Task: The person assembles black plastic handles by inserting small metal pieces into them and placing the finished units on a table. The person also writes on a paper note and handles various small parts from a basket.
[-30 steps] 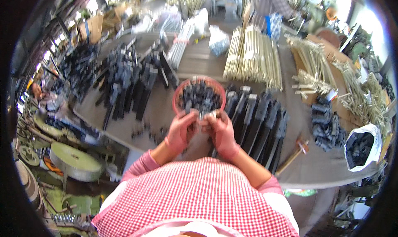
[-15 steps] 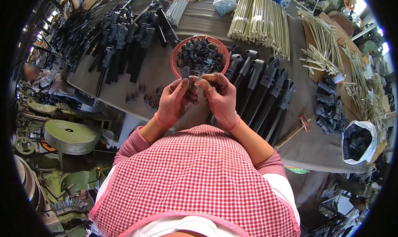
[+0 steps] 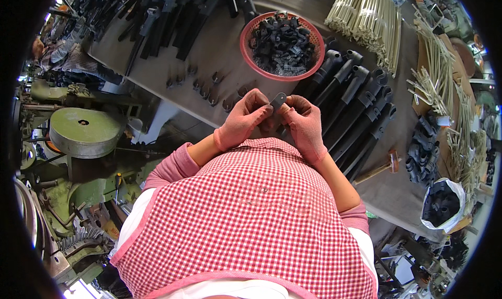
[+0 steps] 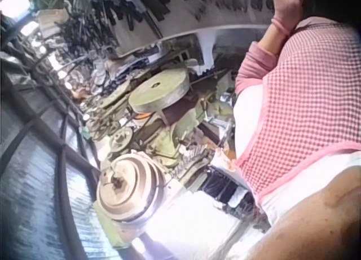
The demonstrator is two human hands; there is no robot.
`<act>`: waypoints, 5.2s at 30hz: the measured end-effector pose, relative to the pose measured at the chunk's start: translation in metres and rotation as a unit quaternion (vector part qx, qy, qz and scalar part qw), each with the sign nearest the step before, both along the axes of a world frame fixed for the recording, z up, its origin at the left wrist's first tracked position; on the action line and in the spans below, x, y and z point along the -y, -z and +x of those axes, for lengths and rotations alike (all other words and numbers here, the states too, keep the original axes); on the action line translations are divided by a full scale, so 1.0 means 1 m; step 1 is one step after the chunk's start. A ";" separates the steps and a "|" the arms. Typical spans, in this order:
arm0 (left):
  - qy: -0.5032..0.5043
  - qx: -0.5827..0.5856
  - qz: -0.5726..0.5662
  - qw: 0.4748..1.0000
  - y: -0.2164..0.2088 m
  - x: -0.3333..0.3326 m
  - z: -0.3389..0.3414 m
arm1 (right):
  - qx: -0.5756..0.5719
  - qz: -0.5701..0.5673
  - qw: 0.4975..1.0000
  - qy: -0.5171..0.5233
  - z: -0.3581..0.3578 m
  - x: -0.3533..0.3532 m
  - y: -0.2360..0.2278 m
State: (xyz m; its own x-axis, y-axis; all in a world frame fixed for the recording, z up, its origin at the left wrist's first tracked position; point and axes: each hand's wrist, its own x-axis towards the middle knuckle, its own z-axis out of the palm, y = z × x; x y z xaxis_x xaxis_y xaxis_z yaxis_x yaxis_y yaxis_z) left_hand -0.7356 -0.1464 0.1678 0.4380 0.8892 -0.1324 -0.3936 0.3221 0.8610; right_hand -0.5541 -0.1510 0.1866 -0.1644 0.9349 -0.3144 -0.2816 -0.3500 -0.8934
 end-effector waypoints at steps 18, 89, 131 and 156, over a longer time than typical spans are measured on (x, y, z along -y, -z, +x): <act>0.086 -0.765 0.200 0.606 0.164 -0.124 -0.098 | -0.080 -0.237 0.967 0.034 0.028 -0.027 0.024; -0.152 0.032 0.009 0.988 -0.034 -0.028 -0.001 | 0.166 0.169 0.969 -0.072 -0.002 -0.027 -0.044; 0.107 -0.710 0.411 0.561 0.137 -0.256 0.024 | 0.524 0.130 0.782 -0.310 -0.040 -0.066 0.179; 0.114 -0.071 0.046 0.990 -0.020 -0.103 0.010 | 0.070 0.114 0.986 0.100 0.011 -0.062 -0.010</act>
State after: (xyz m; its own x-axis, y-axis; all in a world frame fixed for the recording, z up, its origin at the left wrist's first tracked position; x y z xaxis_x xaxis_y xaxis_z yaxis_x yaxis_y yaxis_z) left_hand -0.7259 -0.0432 0.1873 0.6123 0.7800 -0.1292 -0.1927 0.3057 0.9324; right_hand -0.5431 -0.0893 0.1970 0.0602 0.9932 -0.0995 -0.1921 -0.0863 -0.9776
